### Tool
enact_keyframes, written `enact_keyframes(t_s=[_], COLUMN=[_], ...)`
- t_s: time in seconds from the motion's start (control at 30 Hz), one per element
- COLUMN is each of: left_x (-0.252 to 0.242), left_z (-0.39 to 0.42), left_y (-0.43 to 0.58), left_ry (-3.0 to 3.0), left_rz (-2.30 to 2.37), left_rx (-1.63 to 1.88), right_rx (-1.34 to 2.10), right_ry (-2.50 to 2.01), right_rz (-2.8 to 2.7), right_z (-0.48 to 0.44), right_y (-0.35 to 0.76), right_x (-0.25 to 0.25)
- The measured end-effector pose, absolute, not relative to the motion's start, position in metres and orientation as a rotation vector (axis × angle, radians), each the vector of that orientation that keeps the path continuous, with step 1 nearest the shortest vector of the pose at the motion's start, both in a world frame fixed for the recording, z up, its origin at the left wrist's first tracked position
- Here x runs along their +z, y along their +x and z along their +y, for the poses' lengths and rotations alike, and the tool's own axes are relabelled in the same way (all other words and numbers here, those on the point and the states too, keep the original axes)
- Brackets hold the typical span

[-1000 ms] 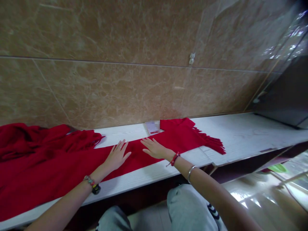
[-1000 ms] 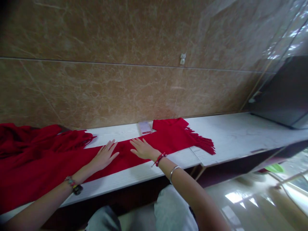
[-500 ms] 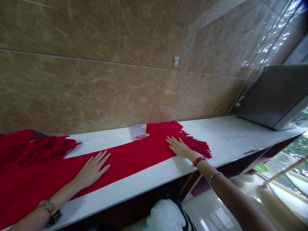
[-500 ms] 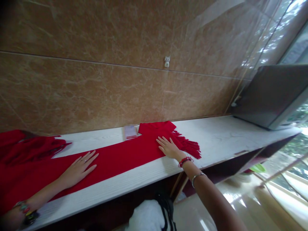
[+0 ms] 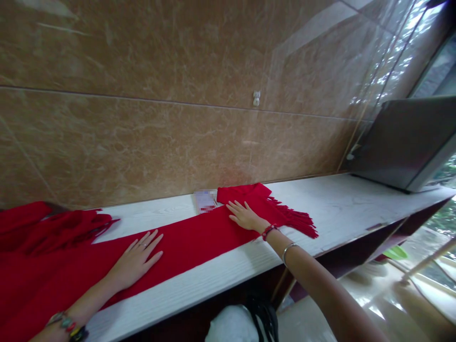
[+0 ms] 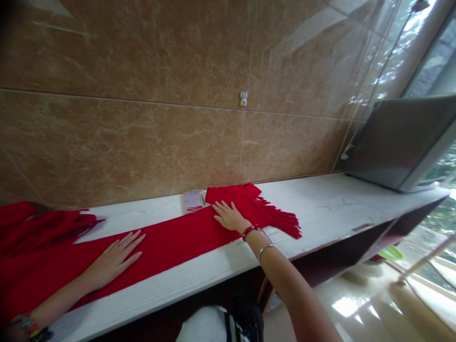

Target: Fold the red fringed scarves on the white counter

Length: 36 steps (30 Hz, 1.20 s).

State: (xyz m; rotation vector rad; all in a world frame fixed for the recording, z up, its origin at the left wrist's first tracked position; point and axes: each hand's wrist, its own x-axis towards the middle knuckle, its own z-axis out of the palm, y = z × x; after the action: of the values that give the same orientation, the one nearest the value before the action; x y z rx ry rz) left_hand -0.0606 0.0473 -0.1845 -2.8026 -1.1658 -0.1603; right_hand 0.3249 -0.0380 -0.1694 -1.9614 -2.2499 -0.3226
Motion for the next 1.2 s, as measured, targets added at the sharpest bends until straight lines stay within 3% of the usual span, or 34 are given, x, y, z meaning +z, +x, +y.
enact_keyframes(t_s=[0.3, 0.43, 0.57, 0.7, 1.03, 1.2], left_x=[-0.177, -0.178, -0.175, -0.171, -0.166, -0.169], left_z=[0.038, 0.036, 0.033, 0.028, 0.021, 0.021], left_y=[-0.056, -0.054, -0.051, -0.05, -0.048, -0.05], left_ry=[-2.811, -2.763, -2.778, -2.794, -2.84, -2.852], left_rz=[-1.23, -1.332, -1.357, -1.369, -1.368, -1.354], left_rx=[-0.088, -0.123, -0.08, -0.072, -0.046, -0.092], right_rx=[-0.354, -0.395, -0.176, -0.026, -0.113, -0.076], right_ry=[-2.3, -2.189, -1.658, -1.446, -1.851, -1.548], right_rz=[-1.972, -2.018, -2.375, -2.539, -2.378, -2.418], right_z=[-0.062, -0.051, -0.041, -0.039, -0.041, -0.044], right_y=[0.423, 0.37, 0.259, 0.185, 0.254, 0.182], right_x=[-0.16, -0.15, -0.157, -0.169, -0.18, -0.172])
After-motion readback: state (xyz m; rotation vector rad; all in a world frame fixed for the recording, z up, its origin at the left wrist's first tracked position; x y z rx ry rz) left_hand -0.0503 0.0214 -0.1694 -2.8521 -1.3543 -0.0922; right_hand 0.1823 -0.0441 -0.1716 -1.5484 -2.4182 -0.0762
